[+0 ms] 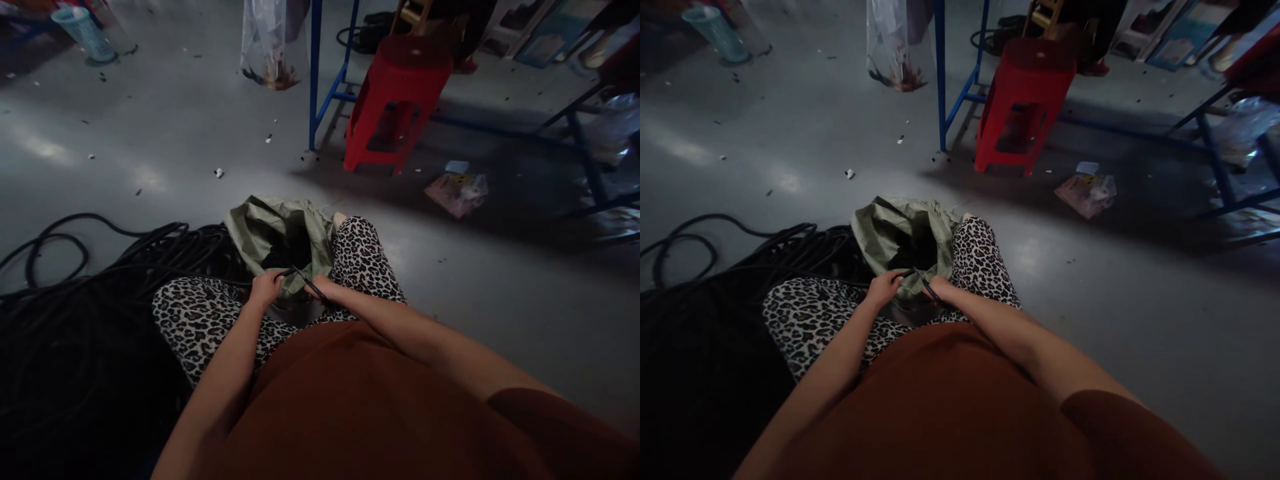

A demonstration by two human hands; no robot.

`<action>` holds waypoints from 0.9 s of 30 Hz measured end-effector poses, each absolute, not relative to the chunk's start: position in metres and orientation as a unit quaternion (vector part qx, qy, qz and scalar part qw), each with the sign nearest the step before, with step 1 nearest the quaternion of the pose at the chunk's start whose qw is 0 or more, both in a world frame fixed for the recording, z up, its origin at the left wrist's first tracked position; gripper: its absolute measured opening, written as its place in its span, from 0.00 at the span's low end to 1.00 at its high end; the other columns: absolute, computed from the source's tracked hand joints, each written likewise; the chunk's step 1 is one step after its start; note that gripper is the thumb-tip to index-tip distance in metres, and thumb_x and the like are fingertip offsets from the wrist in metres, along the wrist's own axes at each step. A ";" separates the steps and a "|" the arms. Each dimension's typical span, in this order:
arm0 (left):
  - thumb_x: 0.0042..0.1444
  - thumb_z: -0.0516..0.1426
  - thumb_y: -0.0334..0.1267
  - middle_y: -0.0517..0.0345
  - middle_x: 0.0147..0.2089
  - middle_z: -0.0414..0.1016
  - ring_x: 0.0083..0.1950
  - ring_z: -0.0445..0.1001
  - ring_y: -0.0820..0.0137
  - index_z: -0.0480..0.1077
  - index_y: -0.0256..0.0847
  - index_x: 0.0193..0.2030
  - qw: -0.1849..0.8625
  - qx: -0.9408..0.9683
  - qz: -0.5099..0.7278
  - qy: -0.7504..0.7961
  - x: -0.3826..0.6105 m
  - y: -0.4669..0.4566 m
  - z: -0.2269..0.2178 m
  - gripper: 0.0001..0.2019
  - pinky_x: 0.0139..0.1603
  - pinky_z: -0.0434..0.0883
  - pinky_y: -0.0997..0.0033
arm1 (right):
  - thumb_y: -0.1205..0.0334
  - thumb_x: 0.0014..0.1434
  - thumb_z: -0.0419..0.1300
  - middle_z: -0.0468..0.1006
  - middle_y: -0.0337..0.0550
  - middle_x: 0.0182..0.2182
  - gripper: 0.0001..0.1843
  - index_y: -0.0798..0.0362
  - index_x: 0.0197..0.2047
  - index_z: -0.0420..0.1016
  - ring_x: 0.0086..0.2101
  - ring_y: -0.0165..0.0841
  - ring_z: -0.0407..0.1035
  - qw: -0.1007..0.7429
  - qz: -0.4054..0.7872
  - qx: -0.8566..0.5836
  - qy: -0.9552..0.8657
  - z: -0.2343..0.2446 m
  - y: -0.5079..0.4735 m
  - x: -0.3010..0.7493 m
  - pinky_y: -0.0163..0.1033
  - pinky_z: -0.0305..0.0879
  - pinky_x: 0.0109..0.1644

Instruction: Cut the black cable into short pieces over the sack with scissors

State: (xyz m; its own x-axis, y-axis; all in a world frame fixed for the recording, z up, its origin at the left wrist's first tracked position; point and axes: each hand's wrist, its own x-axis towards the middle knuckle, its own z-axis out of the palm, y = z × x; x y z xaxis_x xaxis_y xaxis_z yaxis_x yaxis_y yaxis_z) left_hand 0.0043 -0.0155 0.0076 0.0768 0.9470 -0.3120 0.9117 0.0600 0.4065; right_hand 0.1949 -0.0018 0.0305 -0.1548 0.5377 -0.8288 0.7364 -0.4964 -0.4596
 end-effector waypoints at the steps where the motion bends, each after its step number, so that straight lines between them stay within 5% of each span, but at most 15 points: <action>1: 0.58 0.50 0.40 0.53 0.49 0.77 0.50 0.74 0.62 0.72 0.44 0.52 0.263 0.682 0.037 0.681 0.004 -0.015 0.008 0.17 0.51 0.68 0.65 | 0.60 0.56 0.58 0.66 0.43 0.12 0.13 0.60 0.24 0.70 0.17 0.33 0.66 0.089 -0.575 0.647 0.493 0.030 -0.001 0.195 0.30 0.61 0.20; 6: 0.58 0.51 0.40 0.52 0.49 0.77 0.50 0.74 0.64 0.72 0.43 0.51 0.259 0.665 0.066 0.698 0.004 -0.014 0.009 0.16 0.53 0.68 0.67 | 0.57 0.58 0.56 0.65 0.40 0.12 0.16 0.61 0.26 0.69 0.15 0.30 0.64 0.078 -0.597 0.663 0.446 0.034 0.002 0.195 0.29 0.61 0.19; 15: 0.58 0.51 0.39 0.51 0.50 0.76 0.51 0.73 0.64 0.72 0.39 0.51 0.246 0.645 0.109 0.716 0.008 -0.011 0.014 0.17 0.55 0.68 0.66 | 0.36 0.55 0.55 0.66 0.39 0.16 0.28 0.57 0.27 0.67 0.16 0.28 0.62 0.048 -0.658 0.612 0.436 0.030 -0.004 0.195 0.31 0.63 0.20; 27: 0.58 0.51 0.40 0.50 0.49 0.76 0.50 0.73 0.63 0.72 0.38 0.51 0.238 0.675 0.112 0.690 0.010 -0.015 0.011 0.17 0.54 0.68 0.65 | 0.35 0.53 0.56 0.70 0.43 0.19 0.29 0.58 0.29 0.70 0.19 0.31 0.66 0.074 -0.641 0.593 0.482 0.028 -0.004 0.193 0.32 0.62 0.21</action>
